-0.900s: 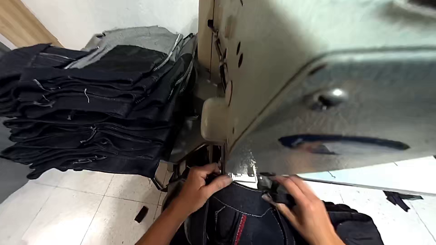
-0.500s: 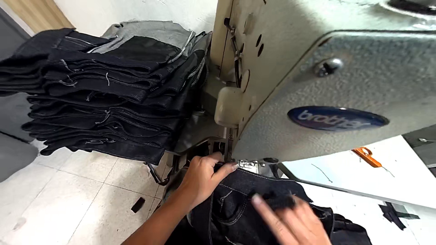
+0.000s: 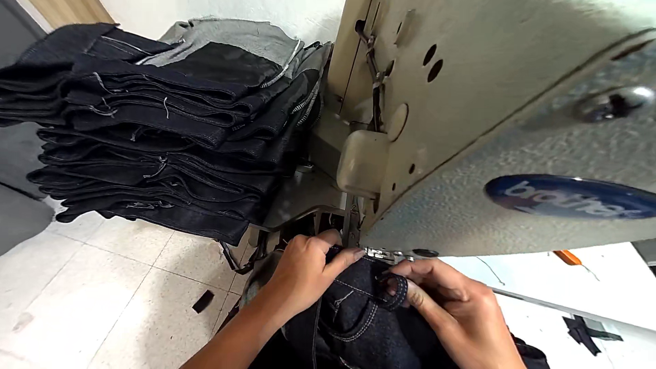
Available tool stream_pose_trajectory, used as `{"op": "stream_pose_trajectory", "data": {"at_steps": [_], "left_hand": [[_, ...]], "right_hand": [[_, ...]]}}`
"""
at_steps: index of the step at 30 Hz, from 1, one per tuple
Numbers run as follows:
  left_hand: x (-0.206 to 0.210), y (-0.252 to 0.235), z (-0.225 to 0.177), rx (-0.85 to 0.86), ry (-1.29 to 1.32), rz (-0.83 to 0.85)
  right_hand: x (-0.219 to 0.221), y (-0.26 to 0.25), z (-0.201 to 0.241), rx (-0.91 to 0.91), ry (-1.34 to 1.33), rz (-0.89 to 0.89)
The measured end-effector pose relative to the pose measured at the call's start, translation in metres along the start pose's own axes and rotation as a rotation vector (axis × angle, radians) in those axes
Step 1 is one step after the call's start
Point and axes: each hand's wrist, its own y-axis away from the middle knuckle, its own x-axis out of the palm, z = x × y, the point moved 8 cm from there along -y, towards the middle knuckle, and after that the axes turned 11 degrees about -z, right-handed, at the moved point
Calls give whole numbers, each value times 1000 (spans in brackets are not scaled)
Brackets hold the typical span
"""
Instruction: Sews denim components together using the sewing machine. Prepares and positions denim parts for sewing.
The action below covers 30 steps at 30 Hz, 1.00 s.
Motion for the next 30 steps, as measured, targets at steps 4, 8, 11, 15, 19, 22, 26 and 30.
{"op": "stream_pose_trajectory", "data": {"at_steps": [4, 8, 11, 15, 19, 22, 26, 30], "left_hand": [[-16, 1, -20, 211, -239, -208], [-31, 17, -61, 342, -361, -293], [-6, 39, -63, -20, 159, 160], [13, 51, -46, -339, 551, 170], [14, 49, -43, -320, 547, 45], [17, 50, -39, -382, 594, -7], [14, 50, -46, -124, 366, 61], [-4, 57, -67, 673, -221, -222]], "right_hand": [[-3, -5, 2, -160, 313, -65], [0, -8, 8, -274, 393, -86], [-2, -8, 8, -303, 372, -120], [1, -1, 14, -378, 406, -216], [10, 9, 22, -510, 532, -162], [10, 11, 21, -490, 528, -46], [2, 7, 3, -405, 383, -52], [3, 5, -3, -441, 395, -58]]}}
